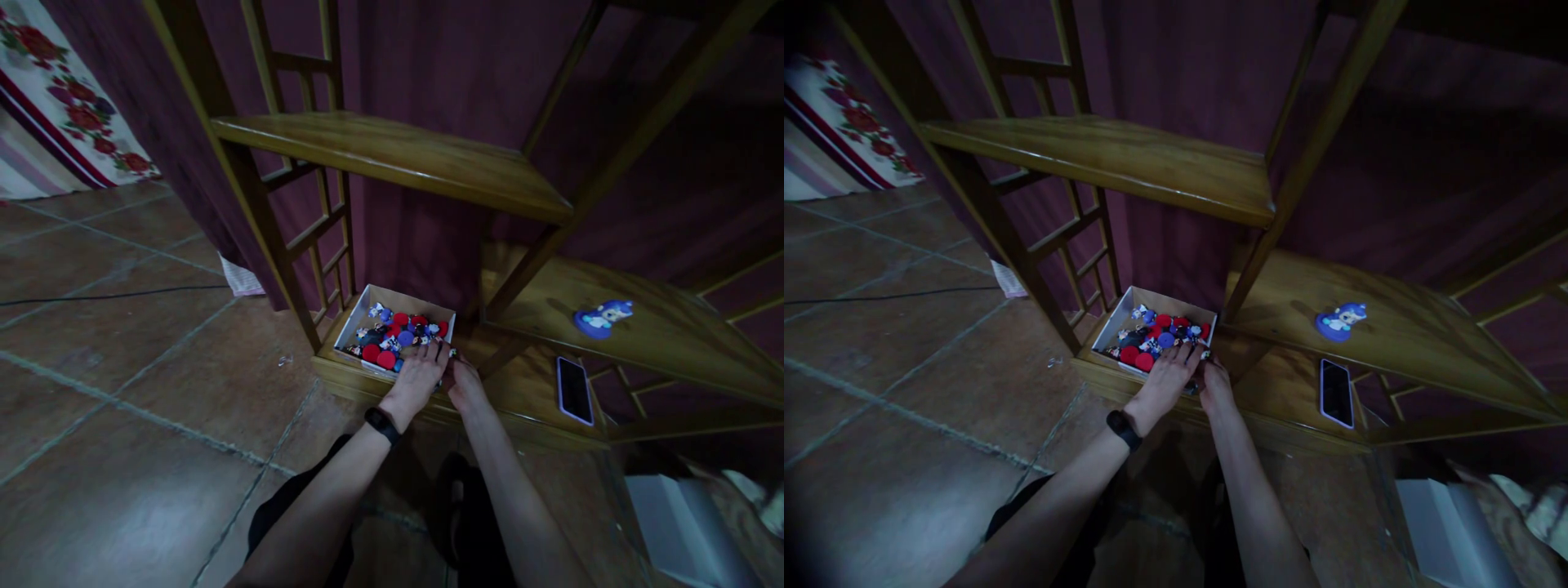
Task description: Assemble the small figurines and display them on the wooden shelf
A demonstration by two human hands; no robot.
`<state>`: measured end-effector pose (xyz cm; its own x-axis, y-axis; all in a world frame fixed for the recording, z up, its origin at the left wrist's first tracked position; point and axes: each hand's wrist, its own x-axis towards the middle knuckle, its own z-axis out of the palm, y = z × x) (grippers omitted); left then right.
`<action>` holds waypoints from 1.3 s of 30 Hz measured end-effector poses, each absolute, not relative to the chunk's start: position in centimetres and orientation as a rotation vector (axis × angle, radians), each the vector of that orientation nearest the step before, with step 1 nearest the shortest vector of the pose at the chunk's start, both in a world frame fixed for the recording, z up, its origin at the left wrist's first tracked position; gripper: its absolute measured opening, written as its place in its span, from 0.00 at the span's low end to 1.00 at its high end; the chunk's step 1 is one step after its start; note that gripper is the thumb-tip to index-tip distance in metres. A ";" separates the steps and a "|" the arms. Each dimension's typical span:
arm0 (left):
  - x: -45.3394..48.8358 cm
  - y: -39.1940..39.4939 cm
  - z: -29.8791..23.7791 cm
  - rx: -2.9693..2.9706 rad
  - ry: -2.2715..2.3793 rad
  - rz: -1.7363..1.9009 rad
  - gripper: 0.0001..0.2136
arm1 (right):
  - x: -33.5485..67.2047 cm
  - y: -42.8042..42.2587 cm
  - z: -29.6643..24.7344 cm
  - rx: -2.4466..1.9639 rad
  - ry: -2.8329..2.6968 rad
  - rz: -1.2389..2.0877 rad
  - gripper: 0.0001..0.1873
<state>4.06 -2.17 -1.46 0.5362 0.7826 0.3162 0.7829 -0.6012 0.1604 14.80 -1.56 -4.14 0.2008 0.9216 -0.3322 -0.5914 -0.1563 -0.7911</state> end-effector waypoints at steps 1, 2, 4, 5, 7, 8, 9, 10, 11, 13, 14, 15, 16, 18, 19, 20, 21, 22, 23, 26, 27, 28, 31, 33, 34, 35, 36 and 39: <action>4.1 -2.2 -1.5 -2.756 -1.398 -0.563 0.25 | 14.8 -1.6 -4.1 -1.056 -0.407 1.391 0.14; 4.1 -2.2 -1.4 -2.760 -1.397 -0.561 0.24 | 14.8 -1.7 -4.1 -1.062 -0.407 1.389 0.14; 4.1 -2.2 -1.4 -2.768 -1.404 -0.560 0.24 | 14.8 -1.7 -4.1 -1.083 -0.413 1.377 0.12; 4.1 -2.3 -1.4 -2.773 -1.406 -0.560 0.24 | 14.8 -1.8 -4.1 -1.092 -0.421 1.372 0.12; 4.1 -2.3 -1.4 -2.774 -1.410 -0.565 0.24 | 14.8 -1.8 -4.2 -1.103 -0.439 1.369 0.12; 4.1 -2.3 -1.4 -2.775 -1.412 -0.570 0.24 | 14.9 -1.8 -4.2 -1.107 -0.448 1.368 0.12; 4.0 -2.3 -1.4 -2.777 -1.413 -0.576 0.24 | 14.9 -1.7 -4.3 -1.111 -0.455 1.366 0.12; 4.0 -2.3 -1.4 -2.781 -1.416 -0.582 0.24 | 14.9 -1.7 -4.3 -1.115 -0.462 1.364 0.12; 4.0 -2.3 -1.4 -2.788 -1.421 -0.589 0.24 | 14.9 -1.7 -4.4 -1.120 -0.468 1.364 0.12; 3.9 -2.2 -1.3 -2.809 -1.435 -0.608 0.25 | 15.0 -1.7 -4.4 -1.119 -0.468 1.371 0.11; 3.8 -2.2 -1.3 -2.820 -1.448 -0.625 0.25 | 15.0 -1.7 -4.5 -1.117 -0.460 1.377 0.11; 3.8 -2.1 -1.3 -2.829 -1.466 -0.653 0.25 | 14.9 -1.7 -4.5 -1.112 -0.447 1.381 0.11; 3.7 -2.0 -1.3 -2.840 -1.491 -0.695 0.25 | 14.9 -1.7 -4.5 -1.108 -0.436 1.384 0.11; 3.6 -1.8 -1.3 -2.870 -1.572 -0.814 0.24 | 14.9 -1.7 -4.4 -1.093 -0.436 1.391 0.11; 3.5 -1.6 -1.5 -2.884 -1.631 -0.890 0.23 | 14.9 -1.8 -4.3 -1.084 -0.450 1.399 0.11; 3.4 -1.3 -1.6 -2.894 -1.701 -0.972 0.23 | 14.8 -1.8 -4.2 -1.076 -0.469 1.408 0.11; 3.3 -1.0 -1.8 -2.894 -1.780 -1.057 0.22 | 14.8 -1.8 -4.0 -1.070 -0.486 1.417 0.12; 3.3 -0.6 -2.1 -2.880 -1.867 -1.149 0.22 | 14.8 -1.8 -3.9 -1.066 -0.501 1.423 0.12; 3.2 -0.3 -2.4 -2.864 -1.951 -1.241 0.21 | 14.8 -1.8 -3.8 -1.066 -0.513 1.423 0.13; 3.1 0.9 -3.3 -2.811 -2.207 -1.587 0.20 | 14.9 -1.8 -3.4 -1.074 -0.538 1.411 0.15; 3.2 1.2 -3.5 -2.790 -2.281 -1.741 0.19 | 14.9 -1.8 -3.3 -1.076 -0.538 1.404 0.15; 3.2 1.4 -3.7 -2.773 -2.335 -1.905 0.18 | 14.9 -1.8 -3.2 -1.078 -0.532 1.395 0.15; 3.3 1.8 -3.8 -2.764 -2.370 -2.390 0.13 | 14.9 -1.9 -2.9 -1.071 -0.515 1.374 0.16; 3.3 1.7 -3.5 -2.791 -2.324 -2.649 0.12 | 14.9 -2.0 -2.6 -1.066 -0.514 1.370 0.17; 3.3 1.7 -3.3 -2.779 -2.316 -2.755 0.12 | 14.9 -2.0 -2.5 -1.067 -0.511 1.371 0.17; 3.3 1.6 -3.1 -2.742 -2.327 -2.847 0.13 | 14.9 -2.1 -2.3 -1.072 -0.502 1.371 0.17; 3.2 1.5 -3.0 -2.681 -2.361 -2.920 0.14 | 14.9 -2.1 -2.2 -1.081 -0.490 1.368 0.17; 3.0 1.5 -2.9 -2.427 -2.506 -3.067 0.16 | 14.8 -2.2 -1.8 -1.109 -0.461 1.359 0.17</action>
<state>2.96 1.46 -2.88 0.2242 0.9596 -0.1700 -0.3580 0.2434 0.9014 14.83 -2.19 -1.82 0.2234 0.9202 -0.3214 -0.5344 -0.1602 -0.8299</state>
